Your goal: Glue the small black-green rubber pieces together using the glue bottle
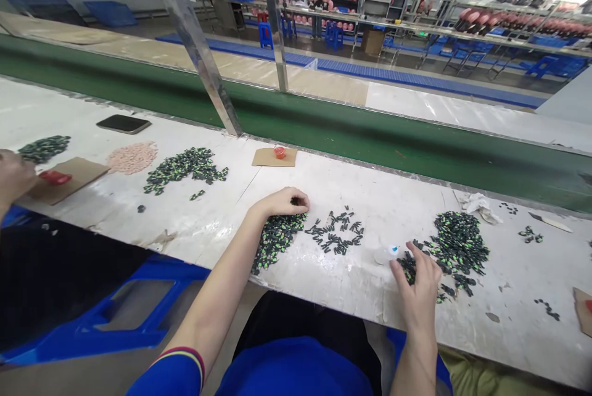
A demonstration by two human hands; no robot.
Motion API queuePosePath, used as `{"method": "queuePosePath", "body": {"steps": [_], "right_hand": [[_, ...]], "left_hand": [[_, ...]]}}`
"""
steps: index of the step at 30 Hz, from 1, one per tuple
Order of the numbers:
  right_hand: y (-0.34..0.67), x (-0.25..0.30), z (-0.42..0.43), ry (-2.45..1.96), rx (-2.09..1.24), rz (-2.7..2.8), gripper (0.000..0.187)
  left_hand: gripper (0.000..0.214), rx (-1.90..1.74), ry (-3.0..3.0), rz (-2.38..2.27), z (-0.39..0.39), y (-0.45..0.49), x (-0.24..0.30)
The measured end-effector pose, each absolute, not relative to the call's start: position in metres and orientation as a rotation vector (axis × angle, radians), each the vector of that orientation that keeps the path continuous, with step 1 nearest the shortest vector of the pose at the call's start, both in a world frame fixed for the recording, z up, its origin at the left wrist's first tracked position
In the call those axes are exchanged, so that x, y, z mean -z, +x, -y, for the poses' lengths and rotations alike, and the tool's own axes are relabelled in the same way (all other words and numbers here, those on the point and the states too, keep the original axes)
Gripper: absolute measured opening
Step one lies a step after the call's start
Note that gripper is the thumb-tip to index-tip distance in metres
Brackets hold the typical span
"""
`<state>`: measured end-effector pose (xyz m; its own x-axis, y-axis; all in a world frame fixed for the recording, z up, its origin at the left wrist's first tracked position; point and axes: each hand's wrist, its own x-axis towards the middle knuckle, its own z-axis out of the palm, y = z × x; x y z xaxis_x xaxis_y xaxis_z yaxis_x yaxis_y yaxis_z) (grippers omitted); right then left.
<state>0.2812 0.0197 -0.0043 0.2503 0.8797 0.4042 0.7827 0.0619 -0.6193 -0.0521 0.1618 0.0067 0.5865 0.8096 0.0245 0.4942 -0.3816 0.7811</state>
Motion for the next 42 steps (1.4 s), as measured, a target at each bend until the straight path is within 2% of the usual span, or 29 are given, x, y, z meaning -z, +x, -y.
{"method": "queuePosePath", "body": {"steps": [3,8,11,14,17,21,25,31,36,42], "right_hand": [[0.277,0.016,-0.022,-1.726,-0.124,1.611,0.074],[0.273,0.019,-0.03,-1.66,-0.117,1.594,0.055],[0.269,0.013,-0.029,-1.652,-0.227,1.497,0.046],[0.265,0.008,-0.023,-1.616,-0.475,1.33,0.04],[0.263,0.006,-0.02,-1.497,-0.66,1.145,0.041],[0.258,0.005,-0.019,-1.296,-0.699,0.988,0.037],[0.247,0.002,-0.019,-1.096,-0.783,0.835,0.035],[0.224,0.009,-0.013,-1.133,-0.945,0.76,0.038],[0.203,0.011,0.002,-1.292,-0.93,0.893,0.03],[0.183,0.009,0.016,-1.479,-0.609,1.242,0.031]], "left_hand": [[0.017,-0.461,2.103,-1.038,-0.164,-0.051,-0.008],[0.005,-0.342,2.226,-1.082,-0.168,-0.041,-0.007],[0.01,-0.312,2.307,-1.113,-0.169,-0.034,-0.009],[0.016,-0.317,2.367,-1.158,-0.162,-0.033,-0.016],[0.022,-0.392,2.431,-1.187,-0.139,-0.034,-0.027],[0.018,-0.662,2.439,-1.19,-0.084,-0.024,-0.031],[0.02,-0.824,2.29,-1.285,-0.029,0.002,-0.011],[0.014,-0.869,2.093,-1.613,0.004,0.023,0.021],[0.012,-0.972,2.028,-1.757,0.011,0.015,0.024],[0.017,-0.971,2.024,-1.658,0.01,0.009,0.025]]}}
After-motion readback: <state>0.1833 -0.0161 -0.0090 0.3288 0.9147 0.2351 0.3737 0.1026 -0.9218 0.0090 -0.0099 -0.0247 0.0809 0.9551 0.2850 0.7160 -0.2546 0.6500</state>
